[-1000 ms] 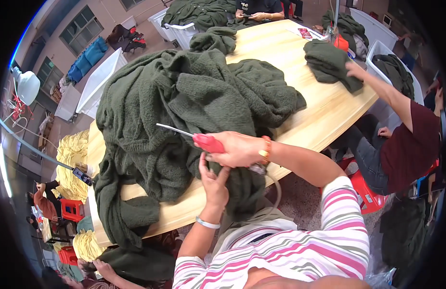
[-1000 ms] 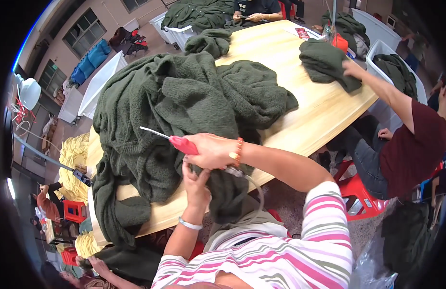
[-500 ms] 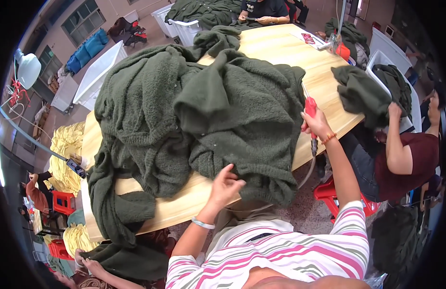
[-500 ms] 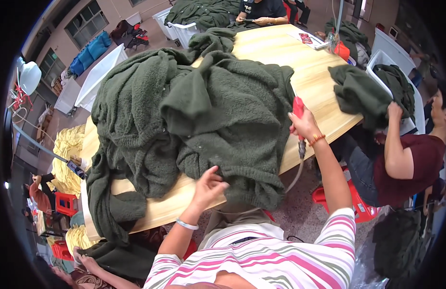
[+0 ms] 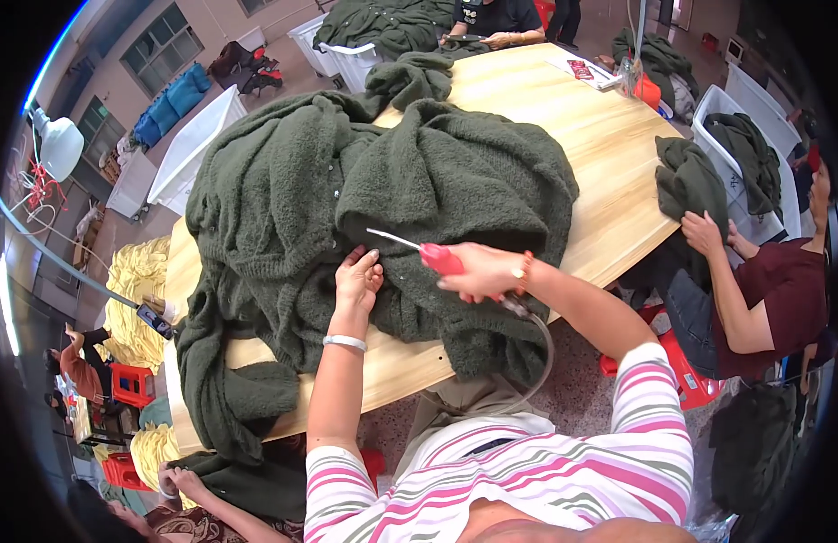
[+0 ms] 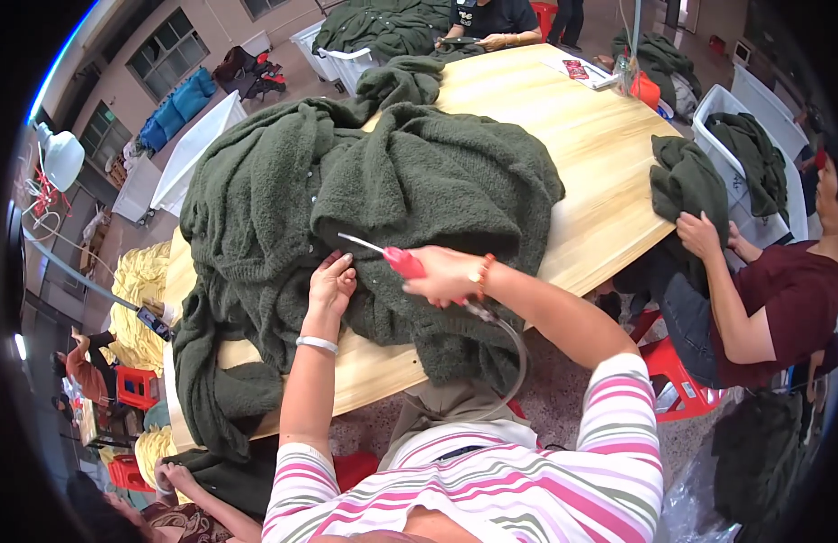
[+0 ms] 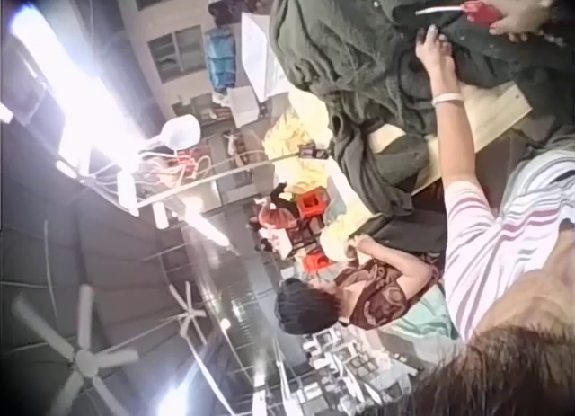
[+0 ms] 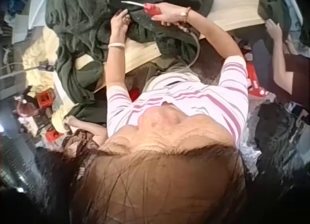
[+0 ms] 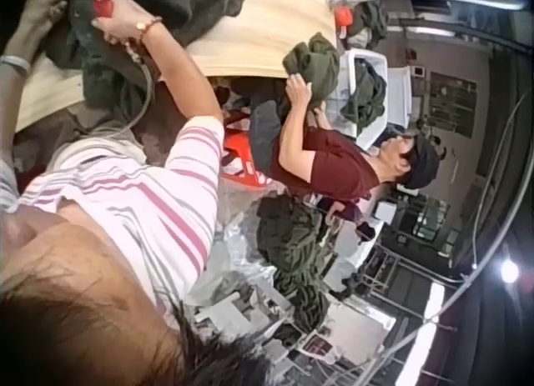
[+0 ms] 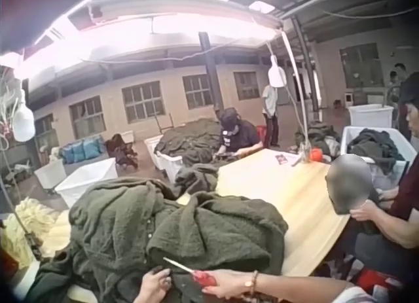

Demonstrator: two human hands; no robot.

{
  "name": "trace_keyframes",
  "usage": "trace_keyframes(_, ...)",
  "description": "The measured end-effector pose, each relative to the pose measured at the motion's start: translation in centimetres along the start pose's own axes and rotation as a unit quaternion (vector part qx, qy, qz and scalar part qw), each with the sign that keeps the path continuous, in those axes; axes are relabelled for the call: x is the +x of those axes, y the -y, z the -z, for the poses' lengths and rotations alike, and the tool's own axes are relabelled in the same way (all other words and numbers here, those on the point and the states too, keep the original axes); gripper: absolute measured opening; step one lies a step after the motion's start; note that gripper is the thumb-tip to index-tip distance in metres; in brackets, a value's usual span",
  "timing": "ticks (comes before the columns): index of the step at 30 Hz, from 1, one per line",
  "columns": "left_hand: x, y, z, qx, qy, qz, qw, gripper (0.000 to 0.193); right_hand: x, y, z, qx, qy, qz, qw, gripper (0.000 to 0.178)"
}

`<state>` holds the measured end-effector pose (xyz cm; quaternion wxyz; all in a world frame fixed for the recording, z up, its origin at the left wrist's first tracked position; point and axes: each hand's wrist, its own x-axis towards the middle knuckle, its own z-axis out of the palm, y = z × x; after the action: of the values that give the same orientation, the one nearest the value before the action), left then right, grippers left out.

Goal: Trim excess threads from finished garments using scissors.

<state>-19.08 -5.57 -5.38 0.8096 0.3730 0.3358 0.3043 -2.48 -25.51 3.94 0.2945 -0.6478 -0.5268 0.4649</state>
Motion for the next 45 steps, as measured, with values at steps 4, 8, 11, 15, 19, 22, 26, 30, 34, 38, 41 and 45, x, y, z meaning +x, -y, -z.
trace_keyframes(4, 0.1, 0.1, 0.9, -0.046, 0.027, 0.039, 0.998, 0.025, 4.2, 2.3, 3.6, 0.012, -0.086, 0.052, 0.995, 0.027)
trace_keyframes(8, -0.7, -0.7, -0.2, -0.064, 0.082, 0.082, 0.991, 0.028, 5.0, 2.1, 11.3, 0.035, -0.302, 0.054, 0.951, 0.036)
trace_keyframes(11, -1.3, -0.8, -2.1, -0.013, 0.093, 0.065, 0.993, 0.040, 2.7, -1.7, 16.0, 0.133, -0.393, 0.062, 0.908, 0.036)
trace_keyframes(15, -3.1, 0.5, -5.2, 0.299, 0.094, -0.149, 0.938, 0.068, -2.2, -7.2, 18.7, 0.266, -0.434, 0.005, 0.861, 0.025)
trace_keyframes(19, -5.9, 0.5, -10.8, 0.498, 0.126, -0.385, 0.766, 0.079, -4.8, -8.5, 16.2, 0.252, -0.386, 0.008, 0.887, 0.024)
trace_keyframes(22, -6.4, 1.1, -15.3, 0.510, 0.162, -0.512, 0.672, 0.089, -4.9, -5.5, 14.5, 0.229, -0.358, 0.040, 0.904, 0.034)
trace_keyframes(26, -5.9, 2.8, -20.3, 0.530, 0.125, -0.524, 0.655, 0.104, -3.9, -0.2, 13.5, 0.171, -0.317, 0.106, 0.927, 0.051)
trace_keyframes(30, -1.9, 4.0, -20.4, 0.463, 0.107, -0.353, 0.806, 0.086, -3.3, 3.0, 12.9, 0.151, -0.201, 0.148, 0.957, 0.048)
trace_keyframes(34, 4.6, 4.7, -14.3, 0.101, 0.163, -0.187, 0.963, 0.027, -0.5, 1.7, 14.6, 0.124, -0.214, 0.154, 0.957, 0.051)
trace_keyframes(38, 2.6, 2.3, -12.7, 0.034, 0.217, -0.004, 0.976, 0.019, 1.0, -5.7, 19.1, 0.204, -0.380, -0.001, 0.902, 0.024)
trace_keyframes(41, 1.5, 1.7, -12.9, 0.016, 0.209, 0.040, 0.977, 0.021, 0.1, -10.7, 20.5, 0.286, -0.413, -0.045, 0.863, 0.025)
trace_keyframes(45, 0.8, 1.8, -13.3, 0.072, 0.227, 0.029, 0.971, 0.024, -3.6, -10.4, 19.5, 0.237, -0.417, -0.057, 0.876, 0.026)
